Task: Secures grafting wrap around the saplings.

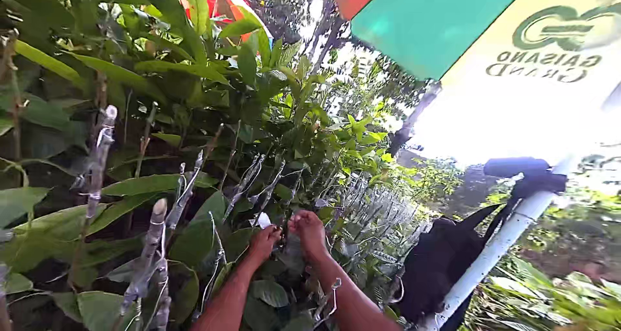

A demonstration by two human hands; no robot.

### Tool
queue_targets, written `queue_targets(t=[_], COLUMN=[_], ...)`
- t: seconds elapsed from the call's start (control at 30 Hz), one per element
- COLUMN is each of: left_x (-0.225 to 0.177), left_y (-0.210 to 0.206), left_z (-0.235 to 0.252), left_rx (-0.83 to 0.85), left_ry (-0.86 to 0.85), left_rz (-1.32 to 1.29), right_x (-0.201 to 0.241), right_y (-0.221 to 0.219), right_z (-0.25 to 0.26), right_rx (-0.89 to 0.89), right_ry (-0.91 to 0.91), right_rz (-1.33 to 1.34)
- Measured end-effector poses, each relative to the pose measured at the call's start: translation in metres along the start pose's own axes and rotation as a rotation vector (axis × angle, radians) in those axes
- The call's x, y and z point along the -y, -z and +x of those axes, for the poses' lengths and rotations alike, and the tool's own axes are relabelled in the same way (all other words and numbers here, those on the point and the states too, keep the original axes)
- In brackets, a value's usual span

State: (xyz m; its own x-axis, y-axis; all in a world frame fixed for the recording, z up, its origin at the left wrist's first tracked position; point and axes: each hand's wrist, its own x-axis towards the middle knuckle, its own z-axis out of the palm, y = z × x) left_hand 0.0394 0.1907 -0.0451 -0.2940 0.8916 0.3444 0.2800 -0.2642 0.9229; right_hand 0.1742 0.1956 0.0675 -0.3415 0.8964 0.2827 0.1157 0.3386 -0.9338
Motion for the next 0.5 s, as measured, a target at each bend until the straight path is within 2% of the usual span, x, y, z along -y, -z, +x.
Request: queue_targets(t=[0.1, 0.17, 0.23, 0.33, 0.5], left_x=[0.006, 0.011, 0.012, 0.013, 0.014], left_y=[-0.003, -0.009, -0.014, -0.020, -0.019], left_z=[0.002, 0.004, 0.005, 0.007, 0.008], left_rx=[0.058, 0.082, 0.088, 0.081, 0.088], left_ry=[-0.020, -0.004, 0.045, 0.092, 0.113], left_rz=[-0.160, -0.313, -0.441, -0.578, -0.684], right_x=[-0.009, -0.001, -0.004, -0.020, -0.022], right_y=[0.012, 0.017, 0.020, 0.029, 0.034], right_z=[0.036, 0.040, 0.047, 0.060, 0.062], right_rx=[0.133, 0.297, 0.453, 0.608, 0.647], right_ry=[0.066, 0.120, 0.198, 0.288, 0.243], right_rz=[-0.719, -1.016, -1.093, -1.057, -1.084])
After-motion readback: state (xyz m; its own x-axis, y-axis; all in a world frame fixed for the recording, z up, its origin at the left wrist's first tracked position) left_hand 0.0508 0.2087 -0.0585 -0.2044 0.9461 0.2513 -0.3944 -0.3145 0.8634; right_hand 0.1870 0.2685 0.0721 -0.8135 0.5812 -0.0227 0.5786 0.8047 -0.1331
